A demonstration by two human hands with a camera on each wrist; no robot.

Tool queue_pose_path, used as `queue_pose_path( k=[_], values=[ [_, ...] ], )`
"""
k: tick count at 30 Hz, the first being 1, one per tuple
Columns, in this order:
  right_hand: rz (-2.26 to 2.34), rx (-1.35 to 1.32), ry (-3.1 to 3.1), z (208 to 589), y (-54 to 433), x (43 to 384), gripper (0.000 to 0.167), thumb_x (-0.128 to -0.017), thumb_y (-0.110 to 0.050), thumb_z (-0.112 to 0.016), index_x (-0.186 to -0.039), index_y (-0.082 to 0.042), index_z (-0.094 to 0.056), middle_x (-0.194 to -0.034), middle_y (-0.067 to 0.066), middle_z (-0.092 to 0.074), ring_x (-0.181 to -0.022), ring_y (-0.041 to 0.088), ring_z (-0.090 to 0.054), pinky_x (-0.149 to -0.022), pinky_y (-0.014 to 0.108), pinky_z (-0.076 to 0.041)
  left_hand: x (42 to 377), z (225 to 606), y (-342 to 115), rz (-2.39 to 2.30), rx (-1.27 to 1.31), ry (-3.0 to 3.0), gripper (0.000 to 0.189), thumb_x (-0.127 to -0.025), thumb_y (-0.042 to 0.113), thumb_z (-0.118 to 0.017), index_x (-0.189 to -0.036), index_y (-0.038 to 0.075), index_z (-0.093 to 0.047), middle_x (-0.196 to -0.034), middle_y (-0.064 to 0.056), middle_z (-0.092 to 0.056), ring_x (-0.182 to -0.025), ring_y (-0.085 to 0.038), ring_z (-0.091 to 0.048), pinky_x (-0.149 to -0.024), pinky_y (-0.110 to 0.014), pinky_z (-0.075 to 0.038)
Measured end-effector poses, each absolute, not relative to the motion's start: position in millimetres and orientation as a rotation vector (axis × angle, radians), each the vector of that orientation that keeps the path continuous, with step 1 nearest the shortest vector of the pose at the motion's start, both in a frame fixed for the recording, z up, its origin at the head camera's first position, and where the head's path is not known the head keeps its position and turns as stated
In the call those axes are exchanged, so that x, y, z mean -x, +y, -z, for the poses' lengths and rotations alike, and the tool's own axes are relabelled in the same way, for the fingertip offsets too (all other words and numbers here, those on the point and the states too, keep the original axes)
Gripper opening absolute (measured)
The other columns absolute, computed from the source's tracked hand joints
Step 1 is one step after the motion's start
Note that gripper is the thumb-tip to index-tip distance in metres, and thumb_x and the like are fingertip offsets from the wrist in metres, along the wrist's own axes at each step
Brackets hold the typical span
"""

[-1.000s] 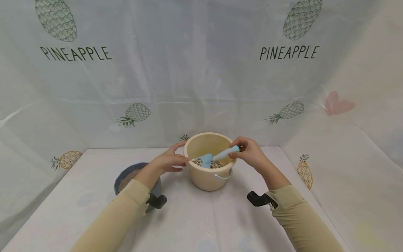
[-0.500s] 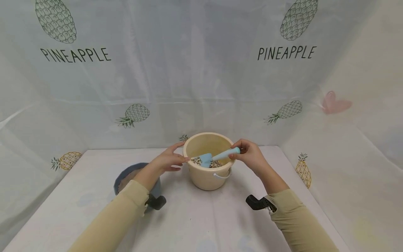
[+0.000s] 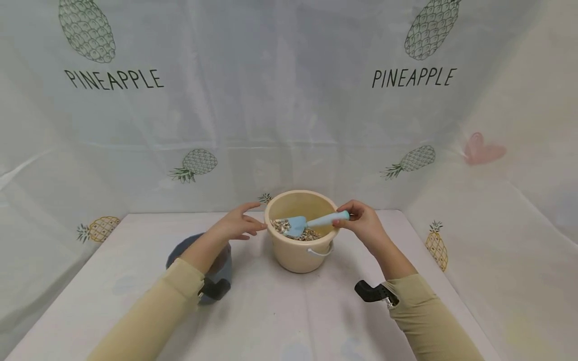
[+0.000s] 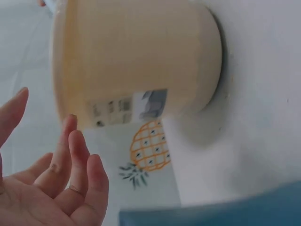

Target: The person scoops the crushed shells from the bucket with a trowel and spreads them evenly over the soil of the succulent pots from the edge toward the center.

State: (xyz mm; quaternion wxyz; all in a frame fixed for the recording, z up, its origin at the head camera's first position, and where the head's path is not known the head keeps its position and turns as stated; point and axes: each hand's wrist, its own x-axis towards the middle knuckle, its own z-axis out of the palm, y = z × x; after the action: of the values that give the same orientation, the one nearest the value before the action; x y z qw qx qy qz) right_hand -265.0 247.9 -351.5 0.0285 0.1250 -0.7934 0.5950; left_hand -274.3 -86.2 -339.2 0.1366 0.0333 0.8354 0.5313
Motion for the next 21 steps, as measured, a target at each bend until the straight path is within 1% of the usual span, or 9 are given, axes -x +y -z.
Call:
queue_pose_path(
  k=[5,8,11,16,21],
  values=[
    [-1.838,-0.414,-2.422,351,248,266,0.037,-0.085,-0.014,-0.078,-0.107,0.008,-0.058,-0.101,0.003,-0.065,-0.086,0.014,-0.066,-0.082,0.024,-0.052,268,325,-102,-1.484,-0.17,2.484,0.073,-0.088,0.029,-0.075,-0.15,0.017,-0.039,-0.114,-0.01,-0.068,-0.093,-0.024,-0.066,-0.084,-0.045,-0.052],
    [-1.86,-0.431,-2.404,351,249,266,0.037,-0.085,-0.013,-0.078,-0.106,0.008,-0.057,-0.102,0.003,-0.065,-0.086,0.014,-0.066,-0.082,0.025,-0.052,262,315,-113,-1.483,-0.213,2.492,0.07,-0.09,0.03,-0.072,-0.15,0.017,-0.038,-0.117,-0.012,-0.067,-0.098,-0.027,-0.065,-0.087,-0.047,-0.051],
    [-1.904,-0.445,-2.38,350,250,266,0.036,-0.085,-0.011,-0.077,-0.107,0.009,-0.056,-0.103,0.004,-0.064,-0.087,0.015,-0.067,-0.082,0.028,-0.054,257,308,-124,-1.475,-0.264,2.504,0.07,-0.091,0.031,-0.071,-0.15,0.016,-0.037,-0.118,-0.013,-0.066,-0.101,-0.028,-0.063,-0.09,-0.049,-0.05],
    [-1.941,-0.47,-2.359,346,253,266,0.033,-0.087,-0.006,-0.074,-0.109,0.009,-0.055,-0.104,0.006,-0.062,-0.09,0.016,-0.068,-0.083,0.034,-0.054,243,302,-152,-1.459,-0.298,2.536,0.07,-0.092,0.032,-0.07,-0.151,0.014,-0.036,-0.118,-0.014,-0.066,-0.101,-0.028,-0.062,-0.091,-0.051,-0.048],
    [-1.936,-0.482,-2.342,341,255,263,0.027,-0.089,-0.002,-0.07,-0.109,0.008,-0.055,-0.104,0.007,-0.062,-0.092,0.015,-0.067,-0.082,0.035,-0.054,236,298,-183,-1.442,-0.352,2.58,0.072,-0.094,0.032,-0.067,-0.152,0.009,-0.032,-0.121,-0.019,-0.063,-0.106,-0.033,-0.06,-0.091,-0.054,-0.047]
  ],
)
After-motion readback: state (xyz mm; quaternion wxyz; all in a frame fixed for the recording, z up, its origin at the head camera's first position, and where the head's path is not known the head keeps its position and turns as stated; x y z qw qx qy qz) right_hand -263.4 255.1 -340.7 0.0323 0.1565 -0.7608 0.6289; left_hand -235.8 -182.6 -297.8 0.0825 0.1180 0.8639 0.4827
